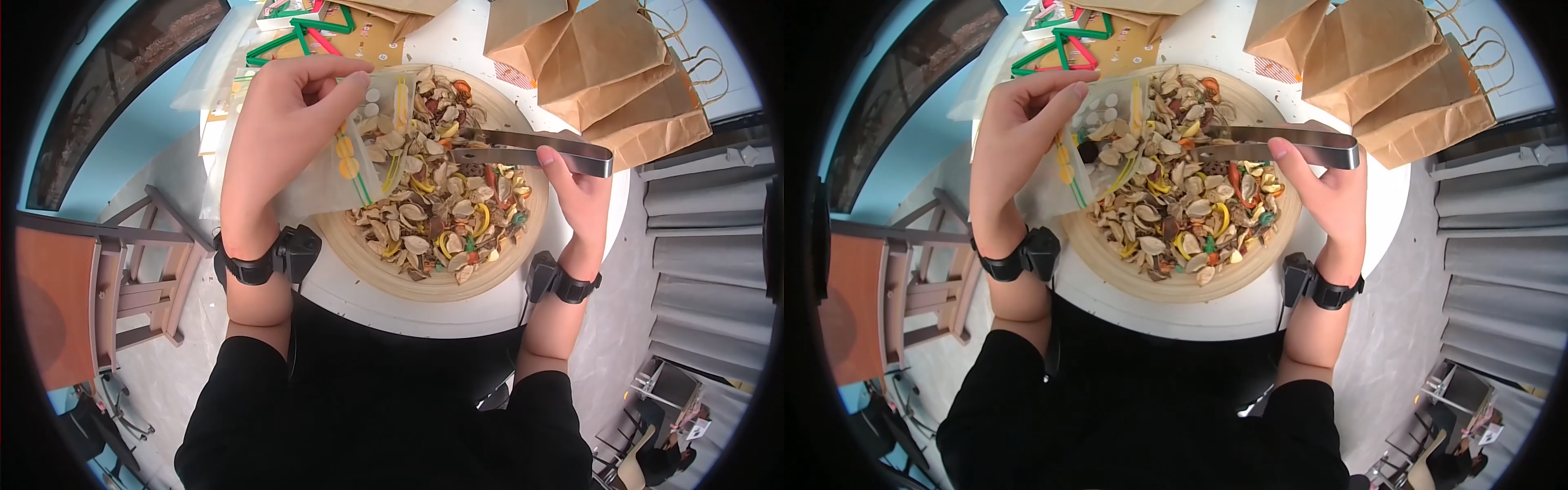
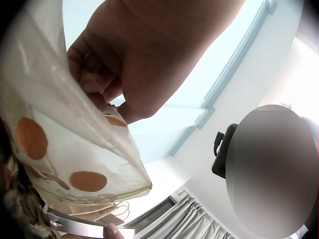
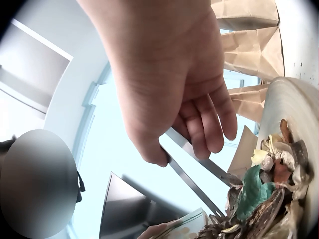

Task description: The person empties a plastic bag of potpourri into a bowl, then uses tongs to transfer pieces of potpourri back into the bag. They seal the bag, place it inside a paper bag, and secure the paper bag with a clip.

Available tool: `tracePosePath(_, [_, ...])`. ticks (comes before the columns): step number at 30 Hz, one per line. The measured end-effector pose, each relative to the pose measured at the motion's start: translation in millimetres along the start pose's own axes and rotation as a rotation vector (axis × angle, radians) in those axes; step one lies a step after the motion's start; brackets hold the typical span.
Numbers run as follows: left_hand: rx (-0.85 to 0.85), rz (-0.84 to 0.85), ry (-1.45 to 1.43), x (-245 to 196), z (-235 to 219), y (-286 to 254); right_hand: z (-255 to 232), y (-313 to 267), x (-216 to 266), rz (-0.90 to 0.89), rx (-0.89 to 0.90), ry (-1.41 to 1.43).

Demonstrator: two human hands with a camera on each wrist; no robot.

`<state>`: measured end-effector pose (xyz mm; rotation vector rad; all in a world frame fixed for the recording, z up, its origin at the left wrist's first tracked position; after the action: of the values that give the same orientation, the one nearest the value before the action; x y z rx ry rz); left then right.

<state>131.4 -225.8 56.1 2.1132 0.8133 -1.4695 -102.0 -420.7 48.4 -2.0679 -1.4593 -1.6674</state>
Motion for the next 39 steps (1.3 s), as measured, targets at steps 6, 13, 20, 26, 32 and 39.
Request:
tracePosePath(6, [-0.029, -0.010, -0.023, -4.0, -0.3, -0.8, 3.6, -1.9, 6.0, -0.038, -0.012, -0.067])
tracePosePath(13, [-0.034, -0.034, -0.027, -3.3, -0.5, -0.9, 8.0, -3.3, 7.7, -0.049, -0.044, -0.082])
tracePosePath(20, [-0.036, -0.030, -0.003, -4.0, 0.4, -1.2, 10.4, -9.6, 24.3, -0.140, -0.199, 0.128])
tracePosePath(26, [-0.032, -0.044, -0.064, -2.7, -1.6, -0.7, 16.6, -6.7, 34.5, -0.360, -0.142, 0.184])
tracePosePath(32, [-0.027, -0.008, -0.016, -5.8, -11.3, -5.1, -15.9, -0.5, -1.3, -0.166, -0.325, 0.168])
tracePosePath(39, [-0.529, 0.294, -0.298, -38.1, -110.1, -57.6, -16.9, -1.0, -1.4, -0.165, -0.380, 0.172])
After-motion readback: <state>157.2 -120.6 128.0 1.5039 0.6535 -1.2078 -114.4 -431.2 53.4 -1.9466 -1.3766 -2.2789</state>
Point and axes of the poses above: each hand's wrist, its own y-axis towards the middle knuckle, its own z-axis out of the palm, x = y × z, the point moved 8 cm from there along y, towards the middle knuckle, and after that the axes turned 10 degrees about -z, right-handed, at the moved point
